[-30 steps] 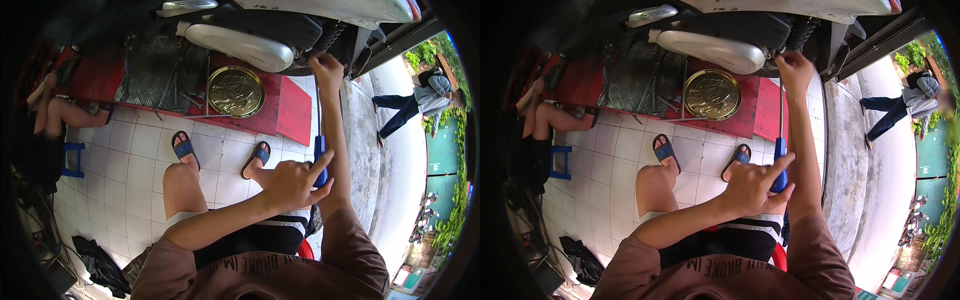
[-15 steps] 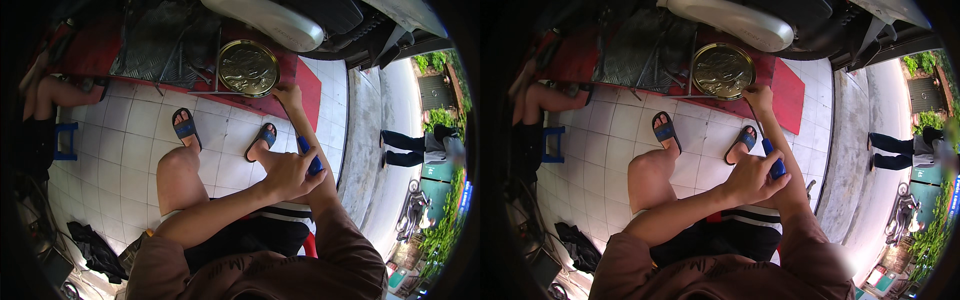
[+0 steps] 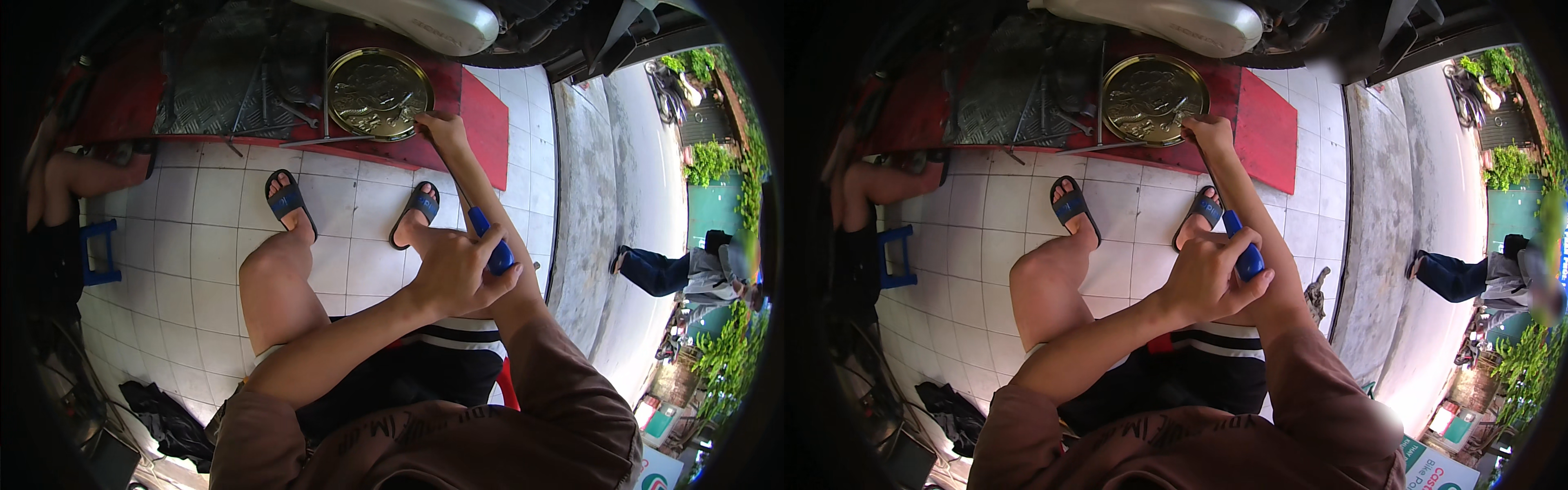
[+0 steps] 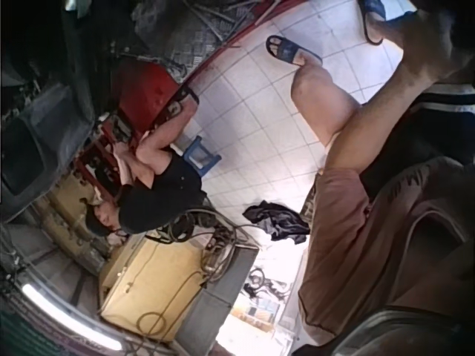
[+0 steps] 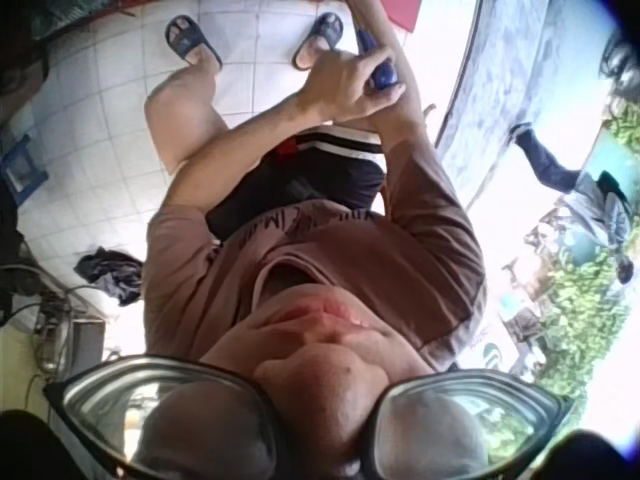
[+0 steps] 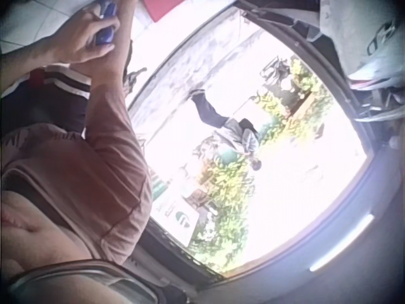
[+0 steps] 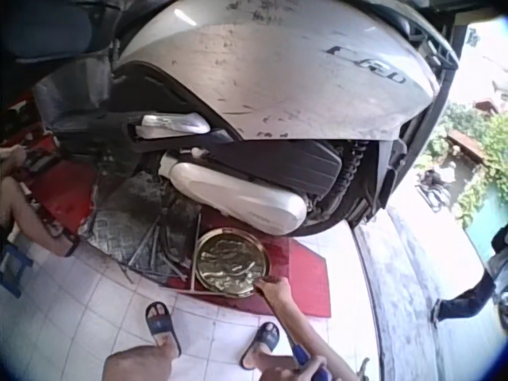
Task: The person uses a blue screwdriver to loosen a bolt on the side of a white motorcycle engine. They then switch to a T-handle wrench to continue loosening the bolt. The person is seated on a red stool in a workshop environment.
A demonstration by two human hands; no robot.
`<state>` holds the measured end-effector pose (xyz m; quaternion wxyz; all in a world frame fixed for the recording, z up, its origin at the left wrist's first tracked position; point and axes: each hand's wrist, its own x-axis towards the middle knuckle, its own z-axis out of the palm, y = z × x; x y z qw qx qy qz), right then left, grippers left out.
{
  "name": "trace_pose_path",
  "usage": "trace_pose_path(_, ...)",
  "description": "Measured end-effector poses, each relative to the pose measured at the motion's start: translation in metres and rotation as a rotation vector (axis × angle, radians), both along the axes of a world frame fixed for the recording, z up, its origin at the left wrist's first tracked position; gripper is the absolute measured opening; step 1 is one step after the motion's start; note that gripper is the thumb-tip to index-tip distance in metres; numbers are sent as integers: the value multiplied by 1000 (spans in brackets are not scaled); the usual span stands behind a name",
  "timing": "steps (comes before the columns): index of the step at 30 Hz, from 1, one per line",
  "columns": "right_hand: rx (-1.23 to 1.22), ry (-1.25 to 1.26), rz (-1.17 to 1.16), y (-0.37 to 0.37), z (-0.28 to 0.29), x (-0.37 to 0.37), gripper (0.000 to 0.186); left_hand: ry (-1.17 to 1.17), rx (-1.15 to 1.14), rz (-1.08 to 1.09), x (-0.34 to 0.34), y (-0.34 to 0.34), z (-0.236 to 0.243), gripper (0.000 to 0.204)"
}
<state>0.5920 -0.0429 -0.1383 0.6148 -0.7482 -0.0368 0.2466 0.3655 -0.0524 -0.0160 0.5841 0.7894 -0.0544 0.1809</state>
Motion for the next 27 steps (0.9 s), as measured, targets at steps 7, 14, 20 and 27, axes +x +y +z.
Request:
trace_pose_path(7,282,70,-86,-14,-9,8,13,-5,-82,-15,10,-7,5,30)
trace_pose_path(14,325,174,-105,-12,4,9,11,62,-49,-47,12,0,13,29)
trace_pose_path(20,550,322,-65,-11,21,2,27,37,-6,-27,14,3,4,25)
trace_pose_path(27,715,451,-77,-28,0,-29,33,11,102,-34,17,11,-6,27)
